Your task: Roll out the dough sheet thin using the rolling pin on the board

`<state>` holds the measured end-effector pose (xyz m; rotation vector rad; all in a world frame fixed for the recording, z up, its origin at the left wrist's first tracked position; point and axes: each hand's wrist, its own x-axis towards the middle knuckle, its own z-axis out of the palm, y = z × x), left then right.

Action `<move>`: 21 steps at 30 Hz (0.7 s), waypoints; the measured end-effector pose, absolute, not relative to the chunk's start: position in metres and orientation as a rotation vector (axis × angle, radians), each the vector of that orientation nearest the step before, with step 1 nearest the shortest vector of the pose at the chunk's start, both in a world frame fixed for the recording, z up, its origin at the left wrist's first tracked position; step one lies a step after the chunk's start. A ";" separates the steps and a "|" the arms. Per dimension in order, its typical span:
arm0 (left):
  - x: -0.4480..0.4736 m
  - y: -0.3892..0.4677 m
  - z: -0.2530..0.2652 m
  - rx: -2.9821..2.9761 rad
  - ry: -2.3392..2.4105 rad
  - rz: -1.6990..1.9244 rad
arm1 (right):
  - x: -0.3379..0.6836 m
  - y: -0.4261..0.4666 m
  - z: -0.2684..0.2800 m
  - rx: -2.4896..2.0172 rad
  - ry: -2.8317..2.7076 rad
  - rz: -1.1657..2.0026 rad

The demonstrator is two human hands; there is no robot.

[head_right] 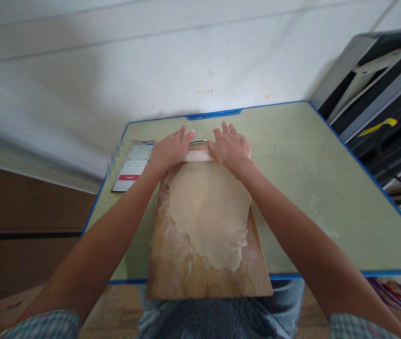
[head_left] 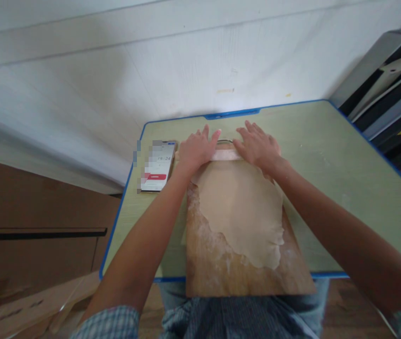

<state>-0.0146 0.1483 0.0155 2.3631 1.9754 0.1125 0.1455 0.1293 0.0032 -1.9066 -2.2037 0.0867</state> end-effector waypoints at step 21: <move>-0.024 0.070 0.016 2.561 1.923 0.280 | 0.143 0.057 0.009 -1.798 -2.387 -0.100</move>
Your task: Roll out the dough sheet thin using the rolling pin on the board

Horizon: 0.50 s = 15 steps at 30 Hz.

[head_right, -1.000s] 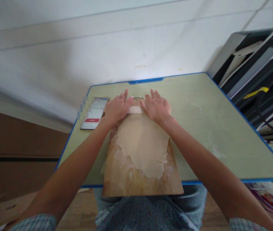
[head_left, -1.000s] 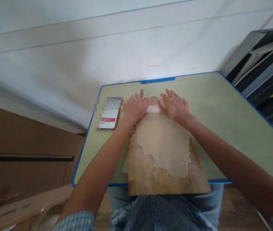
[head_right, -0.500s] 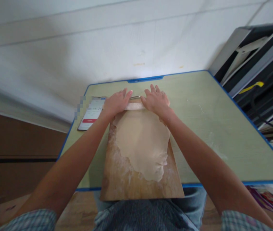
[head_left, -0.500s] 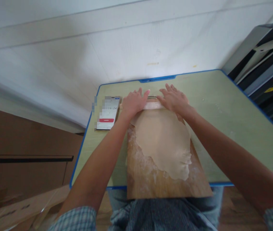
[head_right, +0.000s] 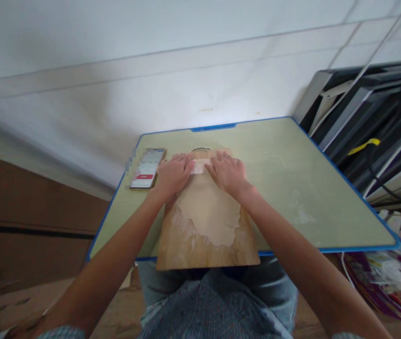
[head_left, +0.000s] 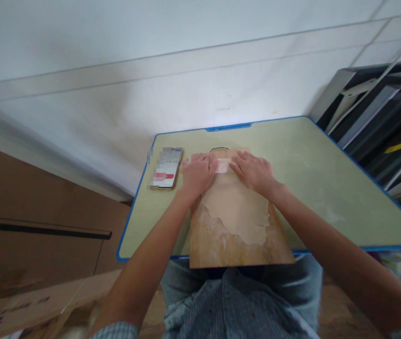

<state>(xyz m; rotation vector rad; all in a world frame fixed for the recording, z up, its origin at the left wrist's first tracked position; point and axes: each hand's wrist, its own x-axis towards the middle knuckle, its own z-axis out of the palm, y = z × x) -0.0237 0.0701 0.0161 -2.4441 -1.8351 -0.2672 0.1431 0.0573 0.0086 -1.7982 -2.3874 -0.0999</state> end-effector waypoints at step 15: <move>-0.044 -0.002 0.005 -2.530 -1.591 -0.243 | 0.154 -0.019 0.002 -1.479 -2.418 -0.341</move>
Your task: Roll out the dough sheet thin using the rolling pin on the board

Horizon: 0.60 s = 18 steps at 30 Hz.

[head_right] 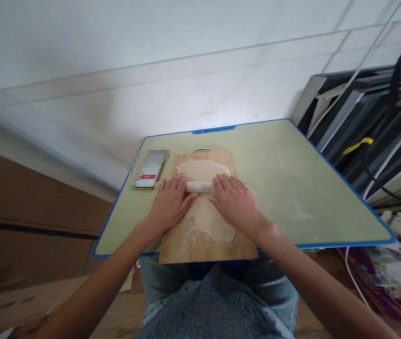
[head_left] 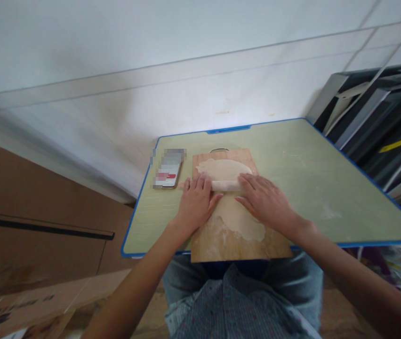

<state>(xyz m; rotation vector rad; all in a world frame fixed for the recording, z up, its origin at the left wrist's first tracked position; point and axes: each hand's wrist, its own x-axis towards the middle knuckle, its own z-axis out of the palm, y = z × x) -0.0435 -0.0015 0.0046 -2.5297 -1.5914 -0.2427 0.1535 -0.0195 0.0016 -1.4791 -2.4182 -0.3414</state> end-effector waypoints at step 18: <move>-0.017 0.090 0.009 -2.477 -1.720 -0.276 | 0.157 0.056 0.006 -1.763 -2.372 -0.121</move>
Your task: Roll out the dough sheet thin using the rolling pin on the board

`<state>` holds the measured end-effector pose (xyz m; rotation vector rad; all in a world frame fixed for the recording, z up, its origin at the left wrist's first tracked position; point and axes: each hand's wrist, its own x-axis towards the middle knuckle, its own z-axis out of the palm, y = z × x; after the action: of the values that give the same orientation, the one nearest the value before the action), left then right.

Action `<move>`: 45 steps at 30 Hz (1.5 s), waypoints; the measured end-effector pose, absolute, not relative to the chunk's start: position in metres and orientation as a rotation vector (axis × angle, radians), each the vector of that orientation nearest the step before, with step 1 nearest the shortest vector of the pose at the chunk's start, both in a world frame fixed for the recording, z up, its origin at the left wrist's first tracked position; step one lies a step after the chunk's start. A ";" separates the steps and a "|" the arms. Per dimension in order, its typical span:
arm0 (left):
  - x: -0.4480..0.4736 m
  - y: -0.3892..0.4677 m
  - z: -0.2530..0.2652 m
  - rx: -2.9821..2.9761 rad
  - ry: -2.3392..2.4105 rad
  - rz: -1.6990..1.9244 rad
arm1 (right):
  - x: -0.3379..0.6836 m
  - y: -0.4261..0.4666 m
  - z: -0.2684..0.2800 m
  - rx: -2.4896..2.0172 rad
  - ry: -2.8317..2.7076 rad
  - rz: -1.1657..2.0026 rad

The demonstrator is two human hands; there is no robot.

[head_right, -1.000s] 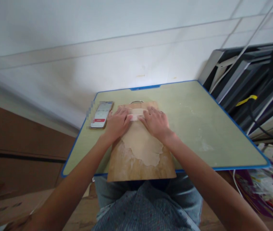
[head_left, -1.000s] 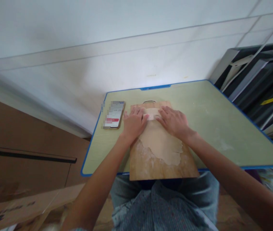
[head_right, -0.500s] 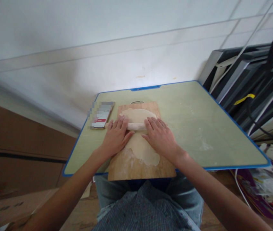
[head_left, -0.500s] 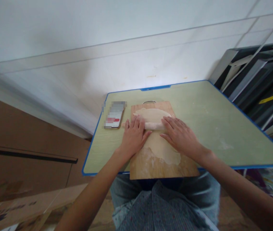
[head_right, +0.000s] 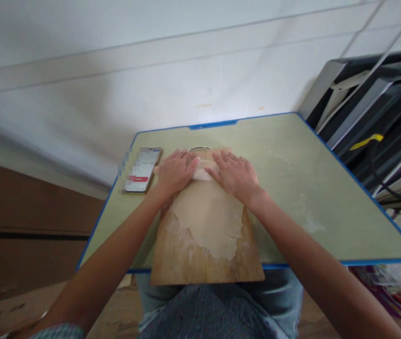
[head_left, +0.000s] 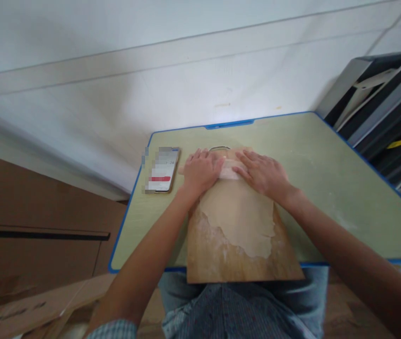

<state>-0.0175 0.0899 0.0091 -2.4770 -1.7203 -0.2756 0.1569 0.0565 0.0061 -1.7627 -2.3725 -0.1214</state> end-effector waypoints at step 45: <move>-0.025 0.007 0.004 -2.400 -1.719 -0.173 | 0.155 -0.003 -0.010 -1.642 -2.303 -0.348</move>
<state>-0.0248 0.0068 0.0035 -2.4002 -1.7185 -0.1734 0.1549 -0.0028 -0.0104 -1.6423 -2.3033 -0.3484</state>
